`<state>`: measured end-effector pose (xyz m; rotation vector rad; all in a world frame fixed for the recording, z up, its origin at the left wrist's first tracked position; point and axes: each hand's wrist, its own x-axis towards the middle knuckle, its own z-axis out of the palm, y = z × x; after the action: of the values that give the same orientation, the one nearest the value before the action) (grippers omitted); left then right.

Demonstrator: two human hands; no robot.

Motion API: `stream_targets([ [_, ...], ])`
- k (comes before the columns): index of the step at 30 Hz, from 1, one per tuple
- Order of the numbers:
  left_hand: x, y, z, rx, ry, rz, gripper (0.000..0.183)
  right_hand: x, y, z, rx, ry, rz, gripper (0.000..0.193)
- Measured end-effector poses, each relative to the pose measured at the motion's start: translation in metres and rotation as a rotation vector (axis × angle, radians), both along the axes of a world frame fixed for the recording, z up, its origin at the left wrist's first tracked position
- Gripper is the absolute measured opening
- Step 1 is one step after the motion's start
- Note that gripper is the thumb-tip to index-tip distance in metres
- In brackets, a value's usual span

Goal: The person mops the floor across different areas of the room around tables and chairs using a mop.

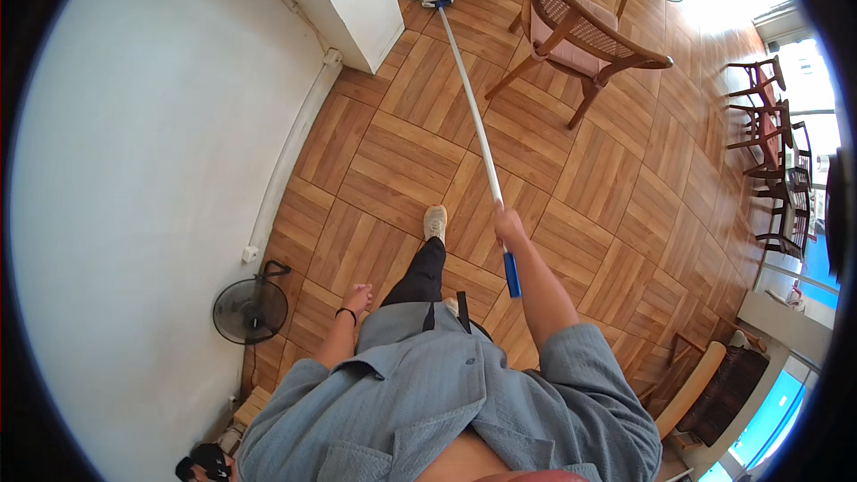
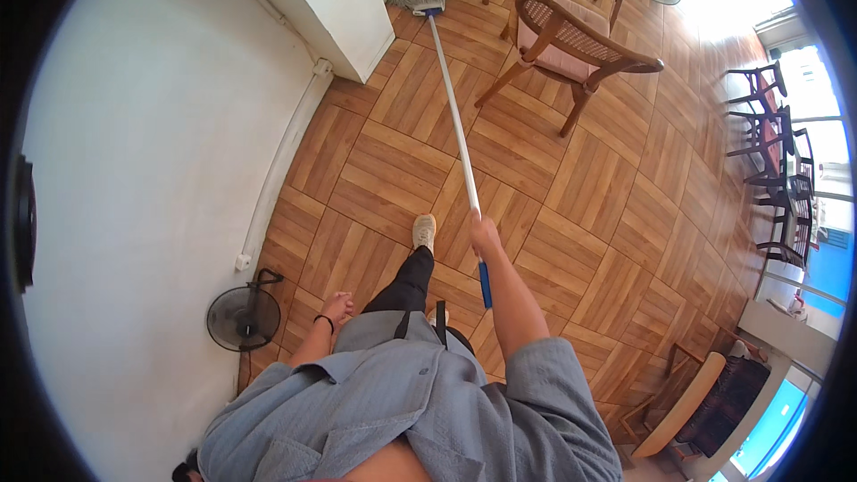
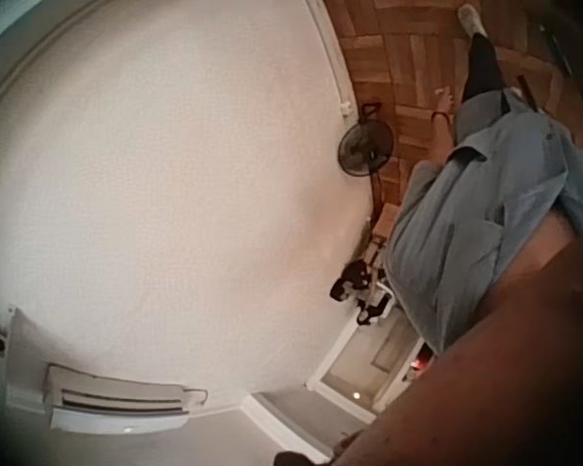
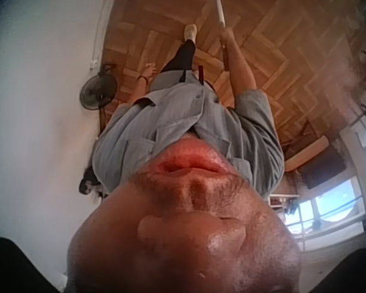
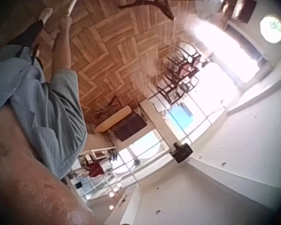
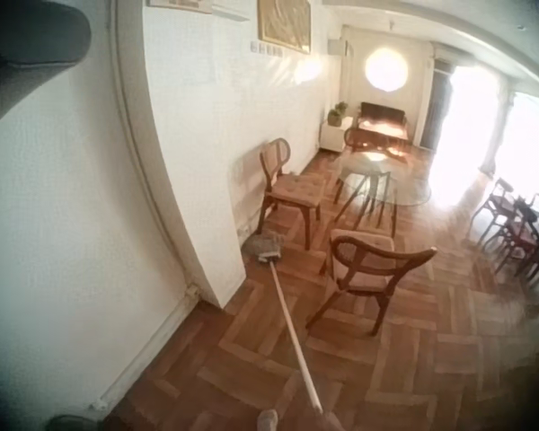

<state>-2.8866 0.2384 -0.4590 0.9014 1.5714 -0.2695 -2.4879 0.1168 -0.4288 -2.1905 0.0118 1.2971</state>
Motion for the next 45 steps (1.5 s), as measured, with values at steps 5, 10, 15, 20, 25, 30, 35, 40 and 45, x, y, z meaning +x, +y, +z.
stream_targets([
  [5, 0.027, -0.031, 0.015, 0.177, -0.244, -0.187, 0.022, -0.087, -0.105, 0.019, 0.008, 0.127, -0.092, 0.054],
  [10, 0.042, -0.089, 0.033, 0.258, -0.465, -0.249, 0.027, -0.162, -0.217, 0.04, -0.007, 0.23, -0.163, 0.051],
  [15, 0.018, -0.145, 0.053, 0.16, -0.446, -0.541, 0.031, -0.215, -0.342, 0.081, -0.029, 0.15, -0.083, 0.053],
  [20, 0.001, -0.144, 0.054, 0.176, -0.468, -0.442, 0.029, -0.335, -0.479, 0.015, -0.158, -0.049, -0.004, 0.06],
  [25, -0.01, -0.104, 0.056, 0.255, -0.456, -0.31, 0.026, -0.354, -0.474, 0.043, -0.394, 0.04, 0.104, 0.063],
  [30, 0.004, -0.062, 0.068, 0.172, -0.36, -0.252, 0.028, -0.304, -0.407, 0.066, -0.449, 0.051, 0.133, 0.067],
  [35, 0.027, -0.011, 0.05, 0.146, -0.31, -0.257, 0.029, -0.224, -0.294, 0.086, -0.352, 0.083, 0.064, 0.067],
  [40, 0.076, 0.036, 0.06, 0.115, -0.418, -0.178, 0.031, -0.12, -0.142, 0.069, -0.082, 0.161, 0.021, 0.061],
  [45, 0.17, 0.061, 0.12, 0.011, -0.632, -0.326, 0.04, -0.033, 0.03, 0.039, 0.149, 0.26, -0.285, 0.051],
])
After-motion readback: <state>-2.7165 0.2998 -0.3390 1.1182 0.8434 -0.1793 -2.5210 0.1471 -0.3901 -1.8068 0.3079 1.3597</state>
